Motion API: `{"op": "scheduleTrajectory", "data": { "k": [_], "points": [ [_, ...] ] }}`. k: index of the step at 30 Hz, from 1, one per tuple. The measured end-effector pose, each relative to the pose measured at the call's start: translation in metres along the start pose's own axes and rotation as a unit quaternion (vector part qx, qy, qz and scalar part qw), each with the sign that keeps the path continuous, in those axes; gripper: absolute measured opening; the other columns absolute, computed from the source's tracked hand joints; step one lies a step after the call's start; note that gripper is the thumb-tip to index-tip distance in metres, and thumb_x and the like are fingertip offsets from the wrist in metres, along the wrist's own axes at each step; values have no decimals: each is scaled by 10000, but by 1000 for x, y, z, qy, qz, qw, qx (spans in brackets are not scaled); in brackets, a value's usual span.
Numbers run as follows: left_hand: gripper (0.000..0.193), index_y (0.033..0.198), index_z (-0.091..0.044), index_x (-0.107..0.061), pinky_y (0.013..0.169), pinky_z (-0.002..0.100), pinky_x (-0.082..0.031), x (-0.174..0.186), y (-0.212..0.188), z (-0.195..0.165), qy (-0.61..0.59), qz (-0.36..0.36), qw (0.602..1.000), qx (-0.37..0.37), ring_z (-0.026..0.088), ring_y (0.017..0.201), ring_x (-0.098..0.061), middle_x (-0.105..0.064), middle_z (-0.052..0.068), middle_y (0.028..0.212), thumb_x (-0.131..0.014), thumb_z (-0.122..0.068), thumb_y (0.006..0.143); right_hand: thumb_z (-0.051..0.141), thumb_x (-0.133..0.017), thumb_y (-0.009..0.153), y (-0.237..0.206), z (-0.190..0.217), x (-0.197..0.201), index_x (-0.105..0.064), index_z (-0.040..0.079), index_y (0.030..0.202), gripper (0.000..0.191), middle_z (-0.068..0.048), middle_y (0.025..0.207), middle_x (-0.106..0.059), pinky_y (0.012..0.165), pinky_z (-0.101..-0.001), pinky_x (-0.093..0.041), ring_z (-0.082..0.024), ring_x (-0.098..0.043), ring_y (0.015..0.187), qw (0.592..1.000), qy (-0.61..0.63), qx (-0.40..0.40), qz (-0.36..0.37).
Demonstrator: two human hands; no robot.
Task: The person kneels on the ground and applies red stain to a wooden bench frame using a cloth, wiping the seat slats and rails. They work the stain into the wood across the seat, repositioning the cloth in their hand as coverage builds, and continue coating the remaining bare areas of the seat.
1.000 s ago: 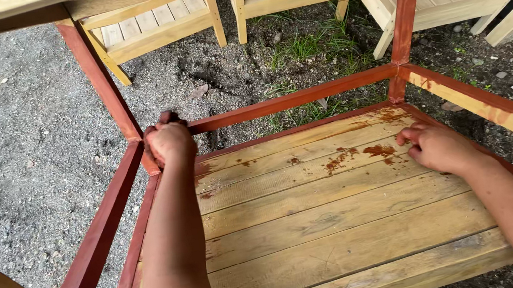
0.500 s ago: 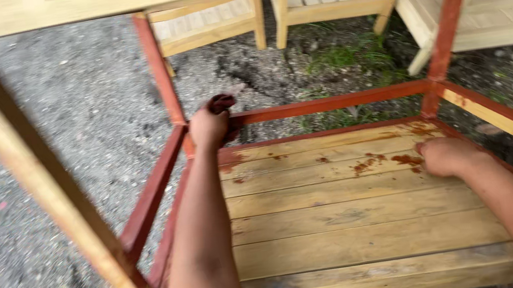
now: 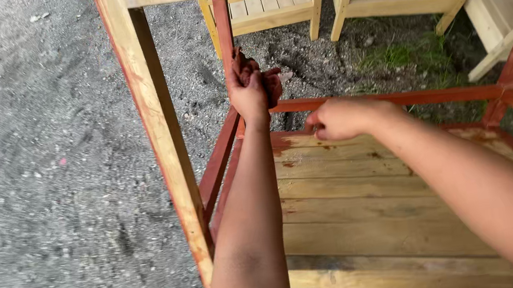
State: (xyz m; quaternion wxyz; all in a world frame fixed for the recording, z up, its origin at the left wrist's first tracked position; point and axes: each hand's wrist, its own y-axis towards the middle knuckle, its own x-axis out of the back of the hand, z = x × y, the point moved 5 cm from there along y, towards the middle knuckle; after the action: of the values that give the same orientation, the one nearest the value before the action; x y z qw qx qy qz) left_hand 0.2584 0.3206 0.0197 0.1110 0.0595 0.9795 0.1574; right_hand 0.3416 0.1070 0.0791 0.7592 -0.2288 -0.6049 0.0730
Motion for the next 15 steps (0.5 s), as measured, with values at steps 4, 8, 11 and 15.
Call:
{"op": "scheduleTrajectory", "data": {
  "k": [4,8,11,15],
  "points": [
    [587,1425,-148,-578,955,360,-551,-7,29,27,8,-90,995,30,244,1089,-737,-750,99,1216,-725,-205,859,310,-672,907,8,-13,-6,-695,207,1253,362,-60,1175,-747,932,-421,-556,-269,-712,1052,995,24,78,-62],
    [560,1413,-150,-587,948,374,-540,-29,70,32,82,-99,992,-1,279,1119,-718,-735,107,1254,-703,-252,875,351,-660,909,17,-55,-18,-715,220,1213,336,-45,1134,-775,899,-398,-576,-242,-743,1010,990,64,103,-71],
    [497,1377,-150,-604,942,394,-537,-50,101,34,150,-127,979,-53,316,1142,-700,-708,108,1294,-704,-289,910,348,-657,914,25,-80,-15,-726,222,1198,319,-41,1130,-772,883,-400,-568,-239,-733,1001,992,68,82,-67],
    [412,1320,-166,-622,960,380,-578,-74,141,38,141,-135,973,-126,267,1135,-752,-756,26,1262,-627,-289,927,379,-657,936,42,-105,-9,-685,247,1260,351,-56,1095,-770,875,-387,-572,-244,-743,938,998,54,5,-41]
  ]
}}
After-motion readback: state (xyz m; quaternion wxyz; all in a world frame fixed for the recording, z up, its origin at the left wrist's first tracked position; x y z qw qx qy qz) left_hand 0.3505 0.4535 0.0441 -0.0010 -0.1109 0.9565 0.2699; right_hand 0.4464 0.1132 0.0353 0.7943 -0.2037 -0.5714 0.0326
